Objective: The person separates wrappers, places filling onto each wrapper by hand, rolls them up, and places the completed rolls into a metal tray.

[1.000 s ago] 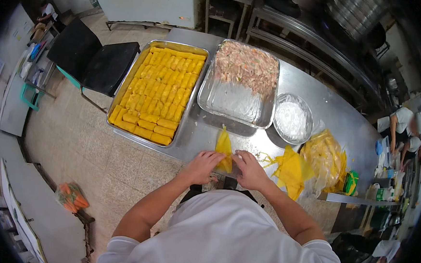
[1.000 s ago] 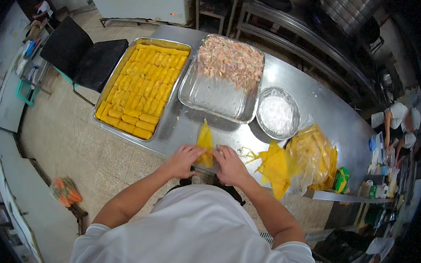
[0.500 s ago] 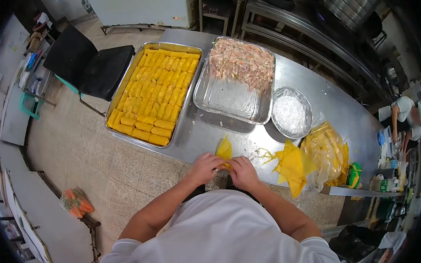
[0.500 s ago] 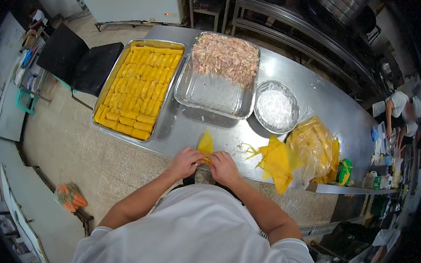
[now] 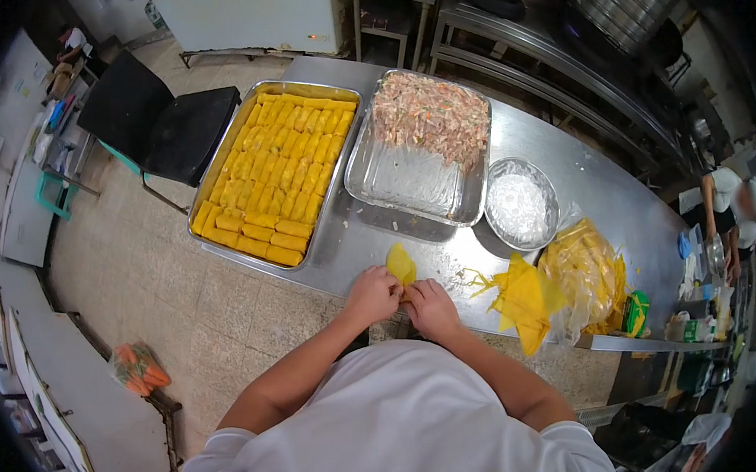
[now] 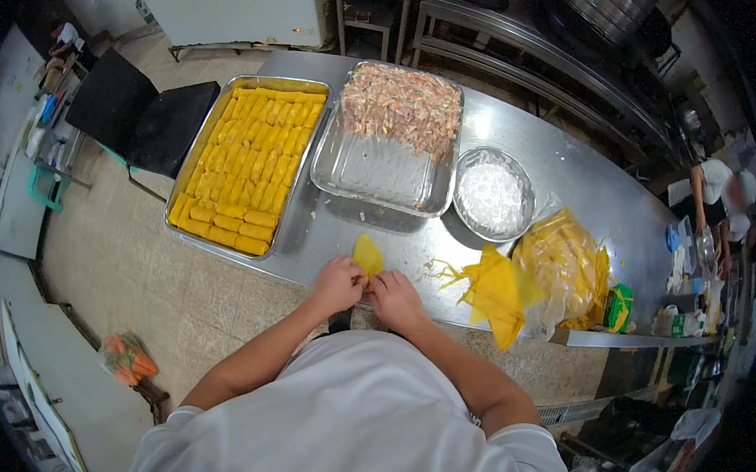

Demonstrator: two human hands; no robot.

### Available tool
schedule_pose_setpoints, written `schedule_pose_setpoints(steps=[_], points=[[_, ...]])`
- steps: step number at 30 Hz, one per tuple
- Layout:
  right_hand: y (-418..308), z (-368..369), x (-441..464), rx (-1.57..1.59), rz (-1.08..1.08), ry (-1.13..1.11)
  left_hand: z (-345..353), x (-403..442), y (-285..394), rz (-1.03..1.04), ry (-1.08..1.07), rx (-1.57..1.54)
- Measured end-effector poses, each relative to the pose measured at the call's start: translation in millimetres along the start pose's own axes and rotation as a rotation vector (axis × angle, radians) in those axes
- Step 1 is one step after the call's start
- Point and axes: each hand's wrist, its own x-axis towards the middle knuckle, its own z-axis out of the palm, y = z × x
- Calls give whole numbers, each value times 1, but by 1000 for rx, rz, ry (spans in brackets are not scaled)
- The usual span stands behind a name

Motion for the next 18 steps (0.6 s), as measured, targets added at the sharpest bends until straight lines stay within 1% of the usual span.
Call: schedule_pose_setpoints(steps=[3, 6, 9, 12, 15, 18], points=[[9, -1, 5, -49, -16, -101, -7, 4, 9, -196, -27, -211], [10, -7, 12, -56, 30, -197, -23, -1, 2, 45, 16, -286], [13, -6, 15, -20, 7, -195, -20, -6, -13, 232, -13, -194], [8, -6, 15, 11, -12, -95, -20, -3, -18, 243, -98, -146], [4, -8, 18, 29, -60, -24, -23, 0, -14, 203, -112, -105], [8, -4, 20, -46, -22, -75, -26, 0, -9, 151, -82, -120]])
